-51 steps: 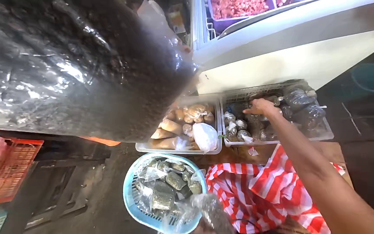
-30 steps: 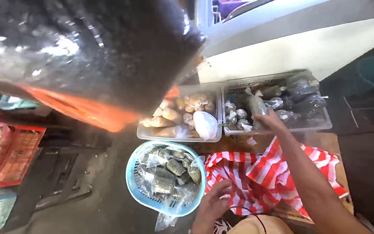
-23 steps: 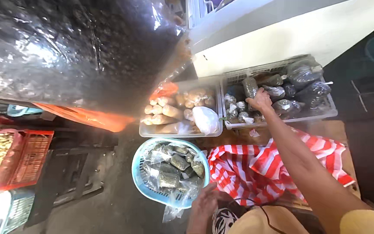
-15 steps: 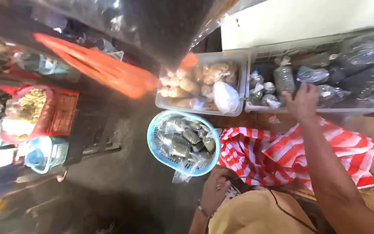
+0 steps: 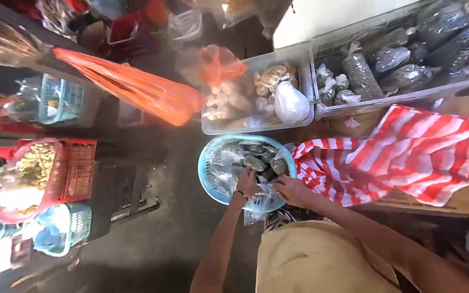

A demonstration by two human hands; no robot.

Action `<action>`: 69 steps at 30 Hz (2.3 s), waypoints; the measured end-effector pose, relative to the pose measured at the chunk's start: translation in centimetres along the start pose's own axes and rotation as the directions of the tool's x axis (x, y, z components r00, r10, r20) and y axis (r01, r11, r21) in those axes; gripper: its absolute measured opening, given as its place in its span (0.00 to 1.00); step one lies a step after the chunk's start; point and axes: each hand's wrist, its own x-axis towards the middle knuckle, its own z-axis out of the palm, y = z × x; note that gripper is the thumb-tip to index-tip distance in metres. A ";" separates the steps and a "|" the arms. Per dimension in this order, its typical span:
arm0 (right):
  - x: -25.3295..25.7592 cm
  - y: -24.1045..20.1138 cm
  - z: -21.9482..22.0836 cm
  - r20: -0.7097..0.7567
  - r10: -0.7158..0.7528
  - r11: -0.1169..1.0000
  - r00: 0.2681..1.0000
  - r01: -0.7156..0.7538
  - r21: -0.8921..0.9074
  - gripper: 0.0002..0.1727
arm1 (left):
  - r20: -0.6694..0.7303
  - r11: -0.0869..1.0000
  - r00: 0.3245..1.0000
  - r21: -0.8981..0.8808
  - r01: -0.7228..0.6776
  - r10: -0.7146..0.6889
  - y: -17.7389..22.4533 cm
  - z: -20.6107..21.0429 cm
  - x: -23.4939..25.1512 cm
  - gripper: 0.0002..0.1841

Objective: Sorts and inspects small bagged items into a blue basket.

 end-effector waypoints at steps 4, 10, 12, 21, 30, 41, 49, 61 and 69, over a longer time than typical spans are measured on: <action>7.0 -0.4 0.7 0.184 0.171 0.949 0.968 -0.111 -0.296 0.18 | 0.118 0.928 0.989 0.350 -0.128 0.092 -4.8 2.1 0.3 0.47; 9.6 -1.8 2.8 0.235 0.455 0.890 0.859 -0.448 -0.088 0.22 | 0.106 0.908 0.993 0.408 -0.090 0.050 -4.9 0.9 0.6 0.42; 9.0 -1.8 4.6 0.186 0.521 0.848 0.833 -0.530 -0.003 0.29 | 0.095 0.943 0.994 0.320 -0.090 0.062 -5.4 0.2 0.7 0.44; 5.0 -6.2 0.4 0.043 0.462 0.839 0.886 -0.452 0.303 0.21 | 0.041 0.915 0.962 -0.322 -0.244 0.271 -3.5 -5.7 -3.0 0.45; 2.3 -10.0 -4.6 -0.213 0.537 0.340 0.816 0.022 0.940 0.45 | 0.000 0.403 0.858 -0.883 -0.241 0.514 5.4 -11.4 -7.1 0.31; -9.3 -7.0 -0.2 -0.045 0.929 -0.138 0.368 0.457 0.879 0.14 | 0.358 0.707 0.726 0.211 -0.676 0.587 -0.7 7.7 3.6 0.35; -12.9 -7.5 5.6 -0.039 0.954 -0.172 0.298 0.648 0.742 0.16 | -0.191 0.727 0.727 -0.081 -0.682 0.660 0.0 6.8 3.9 0.15; -12.7 -8.3 3.1 -0.311 0.921 0.149 0.235 0.525 0.838 0.36 | -0.087 0.724 0.987 -0.671 -0.159 0.136 6.8 1.8 5.1 0.15; -11.1 -4.0 -2.1 -0.208 0.918 0.080 0.338 0.356 0.931 0.37 | -0.320 0.431 0.930 -0.825 -0.366 0.179 10.4 -5.7 -1.7 0.14</action>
